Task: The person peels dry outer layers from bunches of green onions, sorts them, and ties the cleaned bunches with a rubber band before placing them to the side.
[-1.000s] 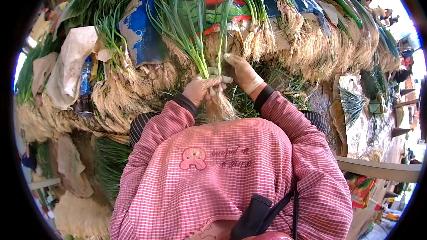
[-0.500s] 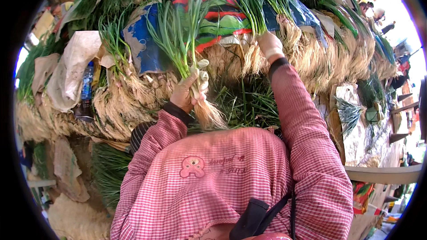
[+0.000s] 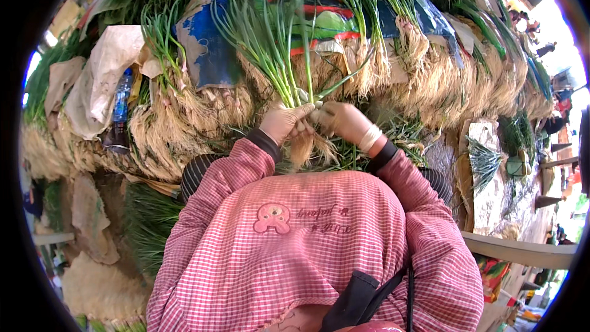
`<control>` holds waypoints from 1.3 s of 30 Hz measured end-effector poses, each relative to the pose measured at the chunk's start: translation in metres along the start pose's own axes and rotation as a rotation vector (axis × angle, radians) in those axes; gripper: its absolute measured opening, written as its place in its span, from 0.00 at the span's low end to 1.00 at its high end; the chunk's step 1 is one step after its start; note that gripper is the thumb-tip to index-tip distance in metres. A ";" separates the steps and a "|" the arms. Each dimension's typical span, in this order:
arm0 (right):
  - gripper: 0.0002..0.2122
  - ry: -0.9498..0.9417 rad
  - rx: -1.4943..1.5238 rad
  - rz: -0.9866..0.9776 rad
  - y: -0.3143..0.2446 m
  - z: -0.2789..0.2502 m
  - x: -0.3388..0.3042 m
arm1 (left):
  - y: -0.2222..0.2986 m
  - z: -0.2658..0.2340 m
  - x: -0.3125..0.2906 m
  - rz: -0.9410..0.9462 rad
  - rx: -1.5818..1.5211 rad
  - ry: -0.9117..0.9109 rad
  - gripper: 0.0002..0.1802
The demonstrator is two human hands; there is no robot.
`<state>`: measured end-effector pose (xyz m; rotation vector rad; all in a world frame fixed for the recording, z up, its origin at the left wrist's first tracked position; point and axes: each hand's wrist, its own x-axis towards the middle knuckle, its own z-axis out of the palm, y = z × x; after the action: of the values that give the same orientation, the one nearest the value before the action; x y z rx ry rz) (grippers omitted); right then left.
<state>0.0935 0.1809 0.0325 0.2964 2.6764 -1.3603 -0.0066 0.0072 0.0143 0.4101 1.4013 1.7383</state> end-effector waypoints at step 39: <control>0.15 0.002 -0.202 -0.462 0.040 -0.002 0.028 | 0.004 -0.013 0.001 -0.076 -0.026 0.000 0.12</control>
<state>0.0756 0.2092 -0.0036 -0.3637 2.9689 -1.1611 -0.0181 -0.0005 0.0132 0.3392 1.3757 1.6931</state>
